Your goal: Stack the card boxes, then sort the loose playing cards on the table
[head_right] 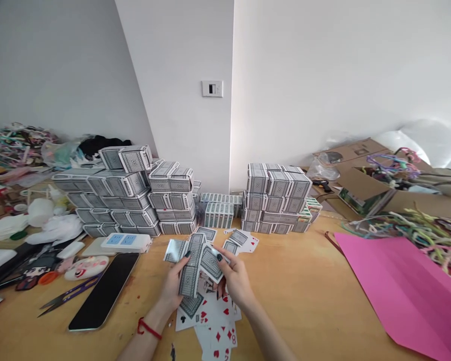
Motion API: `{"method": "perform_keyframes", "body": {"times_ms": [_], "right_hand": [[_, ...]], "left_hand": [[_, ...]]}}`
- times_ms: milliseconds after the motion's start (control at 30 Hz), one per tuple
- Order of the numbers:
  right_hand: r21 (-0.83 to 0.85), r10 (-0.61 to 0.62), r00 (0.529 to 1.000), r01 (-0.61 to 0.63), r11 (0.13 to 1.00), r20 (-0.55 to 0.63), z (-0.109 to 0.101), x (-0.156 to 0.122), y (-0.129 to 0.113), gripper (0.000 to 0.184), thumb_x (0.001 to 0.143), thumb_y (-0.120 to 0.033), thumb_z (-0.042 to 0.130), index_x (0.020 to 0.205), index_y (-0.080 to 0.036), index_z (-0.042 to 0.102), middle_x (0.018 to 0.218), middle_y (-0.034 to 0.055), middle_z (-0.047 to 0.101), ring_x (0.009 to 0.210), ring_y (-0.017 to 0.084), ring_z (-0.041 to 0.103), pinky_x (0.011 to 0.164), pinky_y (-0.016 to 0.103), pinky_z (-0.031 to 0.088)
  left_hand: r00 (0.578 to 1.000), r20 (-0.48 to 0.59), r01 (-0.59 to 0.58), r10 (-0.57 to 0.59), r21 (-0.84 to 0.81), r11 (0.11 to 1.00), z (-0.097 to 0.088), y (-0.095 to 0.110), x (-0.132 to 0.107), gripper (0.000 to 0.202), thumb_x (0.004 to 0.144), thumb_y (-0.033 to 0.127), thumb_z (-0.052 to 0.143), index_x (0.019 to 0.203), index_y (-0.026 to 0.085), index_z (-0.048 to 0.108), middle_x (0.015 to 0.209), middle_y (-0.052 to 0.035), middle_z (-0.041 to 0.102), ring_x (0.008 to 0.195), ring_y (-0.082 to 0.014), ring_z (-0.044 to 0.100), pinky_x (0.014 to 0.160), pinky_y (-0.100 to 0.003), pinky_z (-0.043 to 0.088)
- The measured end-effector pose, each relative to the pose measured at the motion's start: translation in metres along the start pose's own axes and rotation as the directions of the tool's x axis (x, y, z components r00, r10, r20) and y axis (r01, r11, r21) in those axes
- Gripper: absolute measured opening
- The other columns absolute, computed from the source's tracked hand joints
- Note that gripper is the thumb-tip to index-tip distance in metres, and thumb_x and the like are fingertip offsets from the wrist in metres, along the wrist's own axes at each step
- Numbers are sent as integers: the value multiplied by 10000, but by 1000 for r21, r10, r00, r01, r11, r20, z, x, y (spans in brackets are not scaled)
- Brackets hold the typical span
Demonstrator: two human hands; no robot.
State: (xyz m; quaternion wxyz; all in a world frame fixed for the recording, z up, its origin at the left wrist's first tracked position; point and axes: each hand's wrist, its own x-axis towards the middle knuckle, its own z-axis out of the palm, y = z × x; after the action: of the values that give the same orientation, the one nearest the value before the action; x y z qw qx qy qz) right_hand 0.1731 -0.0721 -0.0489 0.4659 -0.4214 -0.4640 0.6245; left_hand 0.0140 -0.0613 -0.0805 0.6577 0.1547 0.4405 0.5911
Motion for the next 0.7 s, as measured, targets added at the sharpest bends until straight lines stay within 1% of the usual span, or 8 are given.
{"method": "perform_keyframes", "body": {"times_ms": [67, 133, 233, 367, 467, 533, 600, 700], "right_hand": [[16, 15, 1000, -15, 1000, 20, -8, 3, 6, 621, 721, -487, 526, 1200, -100, 449, 364, -55, 516, 235, 92, 420, 245, 167, 308], [57, 35, 999, -37, 998, 28, -14, 4, 12, 593, 715, -462, 551, 1182, -106, 473, 366, -55, 511, 237, 86, 420, 241, 155, 289], [163, 84, 996, -88, 983, 31, -20, 5, 19, 550, 686, -419, 606, 1142, -126, 518, 430, -43, 540, 262, 67, 430, 250, 142, 279], [260, 113, 993, -121, 958, 46, -26, 2, 26, 509, 666, -382, 639, 1107, -143, 552, 469, -39, 546, 265, 39, 393, 253, 130, 256], [267, 124, 991, -133, 954, 51, -31, 1, 28, 477, 667, -368, 643, 1083, -146, 566, 470, -39, 537, 268, 27, 366, 257, 123, 244], [264, 129, 990, -141, 954, 64, -32, 0, 27, 458, 663, -376, 649, 1054, -147, 579, 485, -37, 541, 274, 22, 353, 260, 124, 239], [264, 126, 990, -139, 954, 65, -32, -1, 26, 450, 656, -389, 658, 1028, -148, 584, 504, -39, 543, 289, 19, 345, 269, 126, 239], [263, 108, 993, -118, 958, 51, -30, -2, 28, 447, 662, -422, 654, 1013, -163, 557, 519, -52, 536, 308, 23, 360, 290, 126, 258]], "left_hand": [[999, -5, -46, 46, 36, 998, 3, 2, -2, 139, 588, 207, 703, 634, 141, 590, 541, 4, 643, 468, -162, 603, 456, -250, 469], [997, 14, -78, 78, 63, 995, 6, 4, -5, 131, 576, 199, 707, 619, 138, 599, 530, 6, 640, 444, -148, 586, 440, -233, 451], [997, 29, -76, 73, 94, 993, 10, 6, -8, 116, 575, 193, 703, 626, 135, 617, 542, -3, 650, 447, -147, 585, 448, -234, 448], [998, 35, -60, 56, 126, 990, 6, 2, -5, 116, 573, 190, 703, 634, 126, 627, 563, -22, 660, 475, -156, 598, 469, -239, 453], [999, 40, -43, 36, 183, 982, 1, -3, -1, 142, 578, 214, 709, 650, 127, 622, 560, -23, 656, 463, -149, 588, 449, -231, 440], [999, 21, -32, 28, 222, 975, -1, -6, 1, 157, 570, 222, 720, 617, 136, 598, 528, -8, 639, 447, -139, 574, 436, -225, 429], [999, 8, -37, 36, 230, 973, -2, -8, 1, 167, 560, 214, 727, 601, 144, 581, 522, 0, 633, 455, -138, 574, 449, -226, 433], [998, 42, -64, 56, 222, 973, 0, -8, -2, 156, 565, 210, 721, 636, 146, 597, 576, -11, 654, 503, -149, 594, 492, -238, 448]]}}
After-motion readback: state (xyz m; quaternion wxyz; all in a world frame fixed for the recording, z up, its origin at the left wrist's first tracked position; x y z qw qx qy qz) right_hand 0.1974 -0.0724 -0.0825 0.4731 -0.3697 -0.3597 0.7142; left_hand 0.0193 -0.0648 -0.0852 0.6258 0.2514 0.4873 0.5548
